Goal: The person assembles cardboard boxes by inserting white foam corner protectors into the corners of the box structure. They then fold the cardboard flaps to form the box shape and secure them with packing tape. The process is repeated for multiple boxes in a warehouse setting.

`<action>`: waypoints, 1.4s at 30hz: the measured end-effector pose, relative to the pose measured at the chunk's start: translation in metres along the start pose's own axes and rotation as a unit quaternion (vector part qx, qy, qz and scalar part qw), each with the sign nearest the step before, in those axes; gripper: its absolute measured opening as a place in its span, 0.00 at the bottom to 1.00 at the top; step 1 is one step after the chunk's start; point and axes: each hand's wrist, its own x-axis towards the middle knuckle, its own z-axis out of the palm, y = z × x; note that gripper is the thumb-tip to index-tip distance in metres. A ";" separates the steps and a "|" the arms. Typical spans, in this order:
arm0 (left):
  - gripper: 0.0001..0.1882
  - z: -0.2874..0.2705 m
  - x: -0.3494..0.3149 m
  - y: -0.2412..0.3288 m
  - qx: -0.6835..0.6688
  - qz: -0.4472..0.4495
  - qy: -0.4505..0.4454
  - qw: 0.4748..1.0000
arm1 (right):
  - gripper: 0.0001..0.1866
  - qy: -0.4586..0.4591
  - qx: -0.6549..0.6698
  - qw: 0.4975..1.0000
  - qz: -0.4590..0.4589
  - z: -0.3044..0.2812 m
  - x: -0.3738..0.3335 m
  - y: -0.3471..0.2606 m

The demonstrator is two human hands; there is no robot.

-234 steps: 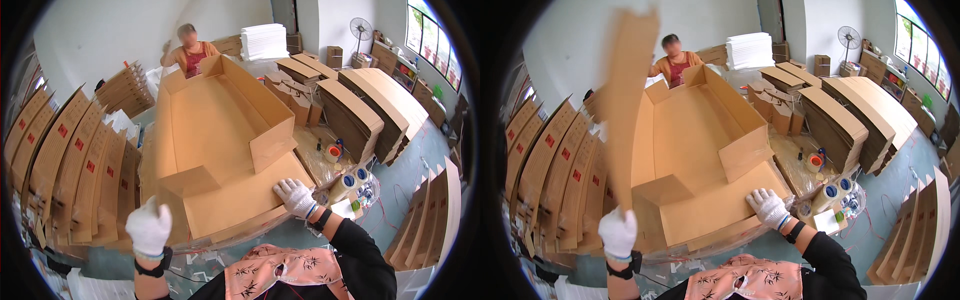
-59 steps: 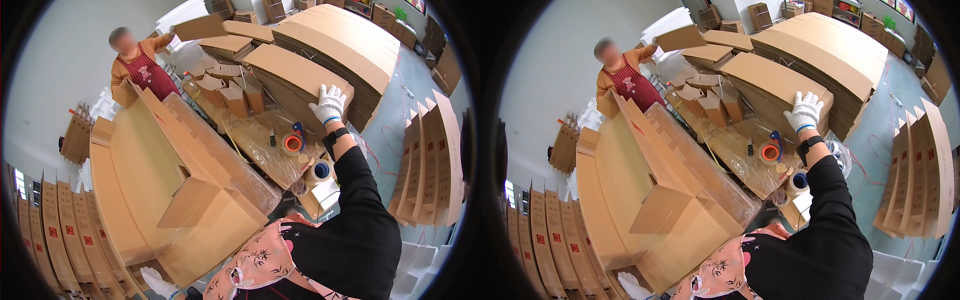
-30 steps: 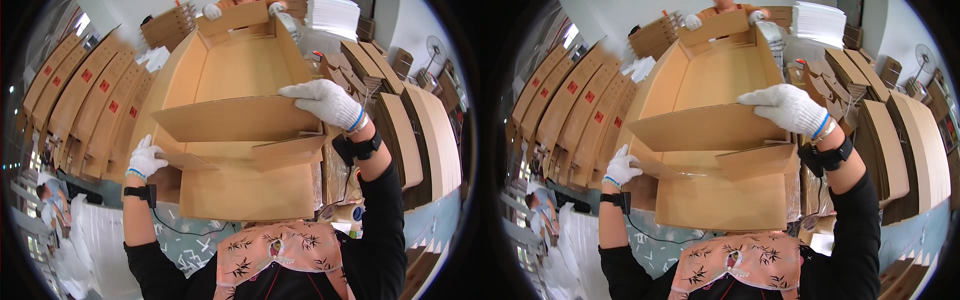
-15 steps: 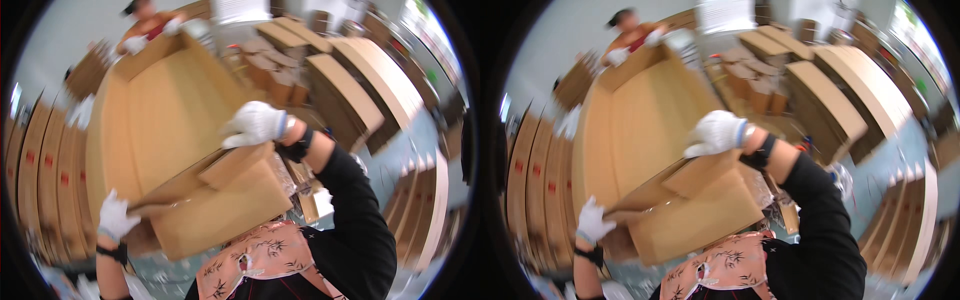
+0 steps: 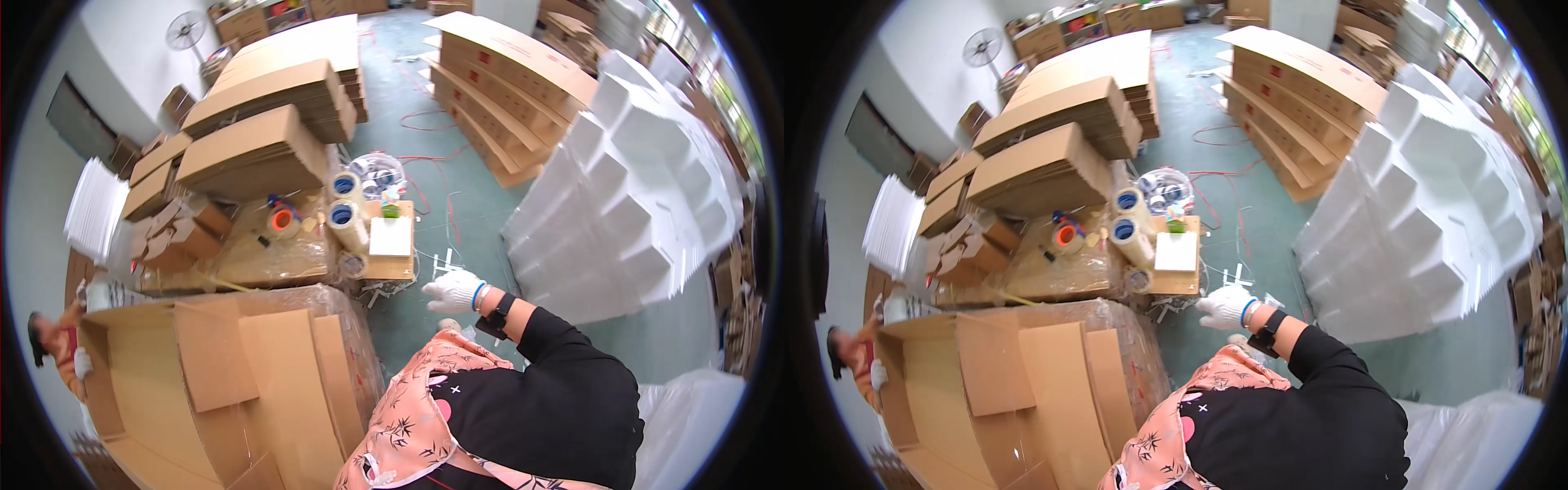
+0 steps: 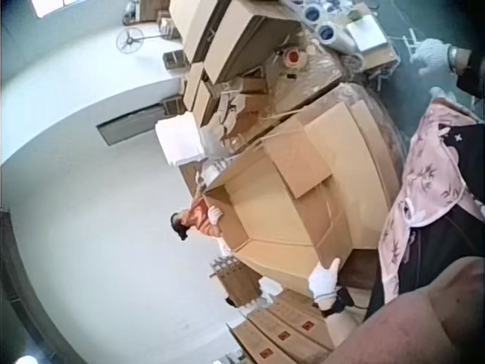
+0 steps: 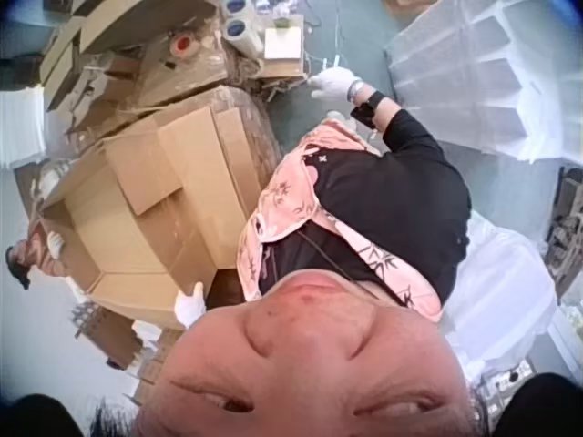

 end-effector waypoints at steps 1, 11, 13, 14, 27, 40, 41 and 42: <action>0.29 -0.001 -0.003 0.003 0.014 -0.007 0.003 1.000 | 0.21 -0.011 0.003 0.999 0.041 -0.002 -0.019 0.011; 0.39 0.124 0.079 -0.156 0.231 0.207 0.411 0.857 | 0.28 0.218 0.020 0.970 0.110 -0.165 -0.160 0.137; 0.37 0.091 0.037 -0.085 -0.013 0.105 0.243 0.964 | 0.28 0.270 0.001 0.949 0.164 -0.211 -0.205 0.165; 0.36 0.064 0.010 -0.045 -0.028 0.091 0.224 0.970 | 0.28 0.282 -0.014 0.930 0.234 -0.233 -0.218 0.177; 0.41 0.004 -0.137 0.110 -0.084 -0.050 0.162 0.982 | 0.32 0.498 0.003 0.695 0.518 -0.348 -0.264 0.396; 0.41 0.147 -0.163 0.037 -0.114 -0.017 0.311 0.943 | 0.29 0.506 -0.075 0.678 0.528 -0.328 -0.250 0.441; 0.41 0.155 -0.166 0.033 -0.115 -0.015 0.316 0.942 | 0.29 0.514 -0.083 0.668 0.531 -0.328 -0.248 0.438; 0.42 0.162 -0.169 0.028 -0.116 -0.013 0.321 0.940 | 0.29 0.523 -0.092 0.658 0.534 -0.330 -0.245 0.435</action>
